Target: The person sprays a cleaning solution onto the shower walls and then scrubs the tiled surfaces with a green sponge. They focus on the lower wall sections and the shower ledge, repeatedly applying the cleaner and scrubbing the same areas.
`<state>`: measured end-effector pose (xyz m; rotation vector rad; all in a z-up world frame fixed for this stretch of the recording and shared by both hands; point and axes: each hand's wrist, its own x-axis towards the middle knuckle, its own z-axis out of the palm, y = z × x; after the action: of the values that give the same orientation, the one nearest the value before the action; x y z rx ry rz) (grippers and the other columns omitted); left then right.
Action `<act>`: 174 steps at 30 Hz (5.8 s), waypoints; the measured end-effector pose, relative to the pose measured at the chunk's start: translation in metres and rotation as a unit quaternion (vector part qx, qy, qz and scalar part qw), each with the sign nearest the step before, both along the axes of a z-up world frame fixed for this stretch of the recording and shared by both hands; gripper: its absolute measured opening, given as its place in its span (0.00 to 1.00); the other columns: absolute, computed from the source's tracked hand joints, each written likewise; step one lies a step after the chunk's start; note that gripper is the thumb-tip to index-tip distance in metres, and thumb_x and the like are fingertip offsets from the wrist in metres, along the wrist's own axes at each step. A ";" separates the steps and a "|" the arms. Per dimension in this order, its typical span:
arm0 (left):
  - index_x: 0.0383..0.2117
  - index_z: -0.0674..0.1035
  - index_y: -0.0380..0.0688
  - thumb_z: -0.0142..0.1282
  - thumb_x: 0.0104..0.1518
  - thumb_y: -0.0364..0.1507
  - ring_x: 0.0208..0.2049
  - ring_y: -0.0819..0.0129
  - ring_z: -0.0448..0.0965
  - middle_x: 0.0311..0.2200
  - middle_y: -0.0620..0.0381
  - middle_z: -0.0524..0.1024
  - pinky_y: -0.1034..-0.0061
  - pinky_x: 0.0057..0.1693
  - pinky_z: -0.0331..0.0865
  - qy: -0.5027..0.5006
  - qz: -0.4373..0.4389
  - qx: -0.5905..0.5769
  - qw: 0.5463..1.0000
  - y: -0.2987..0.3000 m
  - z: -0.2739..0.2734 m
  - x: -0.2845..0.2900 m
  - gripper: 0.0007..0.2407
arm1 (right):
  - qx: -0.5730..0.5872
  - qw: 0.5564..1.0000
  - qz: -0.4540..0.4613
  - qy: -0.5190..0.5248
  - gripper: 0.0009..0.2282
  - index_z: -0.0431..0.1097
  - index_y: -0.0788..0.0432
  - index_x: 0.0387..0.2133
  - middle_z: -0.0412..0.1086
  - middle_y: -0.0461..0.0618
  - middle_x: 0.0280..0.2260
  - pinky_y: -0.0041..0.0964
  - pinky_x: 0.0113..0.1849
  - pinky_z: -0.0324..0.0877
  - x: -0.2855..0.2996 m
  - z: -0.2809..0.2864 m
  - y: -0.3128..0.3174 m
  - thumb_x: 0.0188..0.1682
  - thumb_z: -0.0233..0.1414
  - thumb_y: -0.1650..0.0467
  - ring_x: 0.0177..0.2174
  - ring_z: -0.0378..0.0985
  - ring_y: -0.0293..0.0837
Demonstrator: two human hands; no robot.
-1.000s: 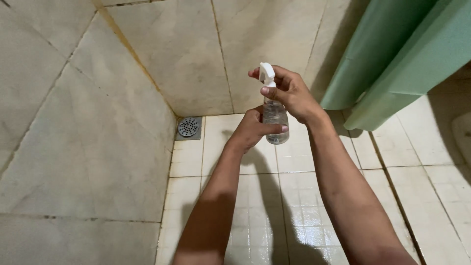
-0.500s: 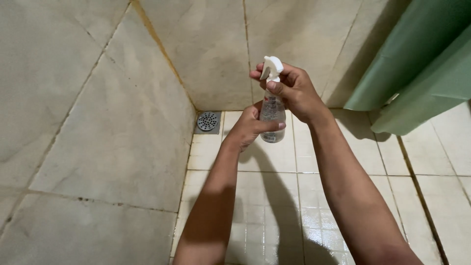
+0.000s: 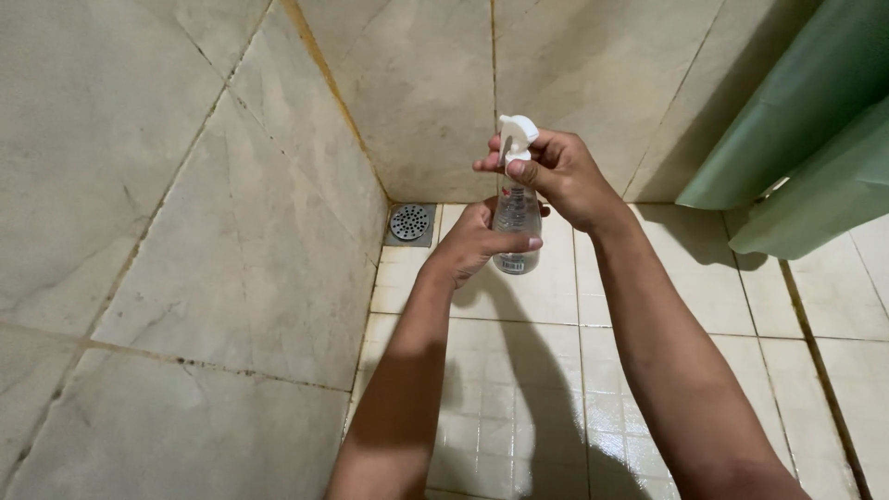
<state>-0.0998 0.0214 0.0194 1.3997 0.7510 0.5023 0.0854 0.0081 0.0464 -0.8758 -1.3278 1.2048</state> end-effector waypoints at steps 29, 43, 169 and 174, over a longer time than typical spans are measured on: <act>0.49 0.81 0.42 0.71 0.45 0.29 0.42 0.68 0.81 0.40 0.58 0.83 0.70 0.51 0.74 0.021 0.002 -0.089 0.996 -0.006 -0.046 0.003 0.22 | -0.056 0.998 0.005 0.004 0.20 0.69 0.58 0.56 0.75 0.46 0.53 0.43 0.55 0.69 -0.005 -0.040 0.003 0.50 0.57 0.70 0.55 0.73 0.40; 0.49 0.81 0.44 0.70 0.44 0.29 0.46 0.69 0.80 0.43 0.61 0.83 0.68 0.53 0.72 0.029 -0.038 -0.095 0.994 -0.012 -0.039 0.044 0.22 | -0.065 0.997 -0.044 -0.015 0.14 0.73 0.63 0.51 0.79 0.53 0.43 0.36 0.45 0.79 0.038 -0.048 -0.012 0.52 0.59 0.71 0.46 0.82 0.39; 0.42 0.82 0.39 0.70 0.47 0.28 0.41 0.65 0.81 0.36 0.58 0.81 0.69 0.49 0.74 0.045 -0.038 -0.166 0.984 -0.014 -0.087 0.002 0.15 | -0.151 0.988 0.018 0.026 0.18 0.71 0.61 0.53 0.78 0.48 0.46 0.43 0.54 0.71 0.000 -0.092 -0.010 0.53 0.56 0.65 0.53 0.77 0.44; 0.41 0.81 0.43 0.70 0.45 0.28 0.38 0.69 0.80 0.35 0.61 0.81 0.72 0.45 0.72 0.123 -0.016 -0.161 0.979 -0.016 -0.075 -0.004 0.16 | -0.149 0.987 0.036 0.039 0.19 0.68 0.59 0.56 0.75 0.46 0.52 0.40 0.58 0.64 -0.013 -0.085 -0.007 0.51 0.55 0.67 0.57 0.73 0.39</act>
<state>-0.1043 0.0051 -0.0552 1.1788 0.9616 0.1710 0.0723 0.0014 -0.0387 -0.9857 -1.1420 1.5050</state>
